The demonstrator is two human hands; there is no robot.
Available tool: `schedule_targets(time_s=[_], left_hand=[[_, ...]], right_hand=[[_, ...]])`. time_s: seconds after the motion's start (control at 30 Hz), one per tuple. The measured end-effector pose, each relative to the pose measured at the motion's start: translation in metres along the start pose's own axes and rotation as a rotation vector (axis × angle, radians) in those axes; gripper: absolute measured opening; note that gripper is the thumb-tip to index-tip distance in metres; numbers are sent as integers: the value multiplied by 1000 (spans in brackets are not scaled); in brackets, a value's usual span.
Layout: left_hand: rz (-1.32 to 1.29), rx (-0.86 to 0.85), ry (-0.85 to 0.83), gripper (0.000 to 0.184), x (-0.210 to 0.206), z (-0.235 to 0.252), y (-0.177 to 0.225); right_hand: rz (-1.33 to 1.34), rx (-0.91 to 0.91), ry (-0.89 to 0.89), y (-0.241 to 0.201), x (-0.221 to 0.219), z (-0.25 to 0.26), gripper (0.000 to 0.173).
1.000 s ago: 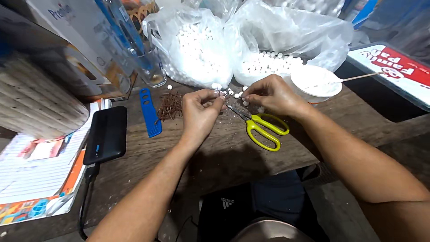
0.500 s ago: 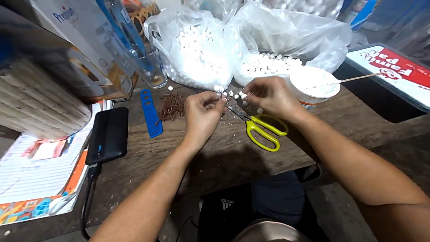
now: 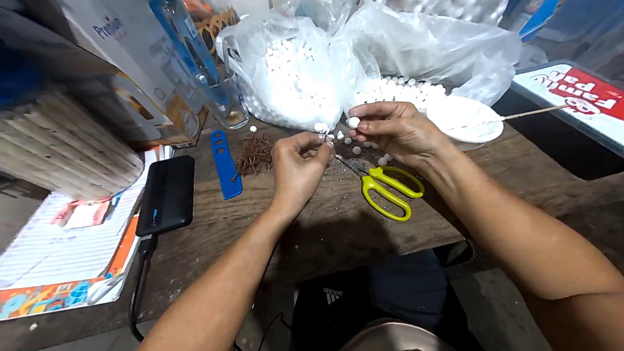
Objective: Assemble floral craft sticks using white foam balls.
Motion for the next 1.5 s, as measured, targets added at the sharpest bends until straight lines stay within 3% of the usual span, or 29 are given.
schedule_targets(time_s=[0.27, 0.8, 1.07, 1.5], left_hand=[[20, -20, -5, 0, 0, 1, 1], [18, -28, 2, 2, 0, 1, 2], [22, -34, -9, 2, -1, 0, 4], [147, -119, -24, 4, -3, -4, 11]], right_hand=[[-74, 75, 0, 0, -2, -1, 27], [81, -114, 31, 16, -1, 1, 26], [70, -111, 25, 19, 0, 1, 25], [-101, 103, 28, 5, 0, -2, 23]])
Point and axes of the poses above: each hand's wrist, its own z-axis towards the middle knuckle, its own x-axis out of the back of the hand, y = z × x, the point moved 10 cm from there along z, towards the middle knuckle, and after that the axes turned 9 degrees about -z, right-handed, at the moved point
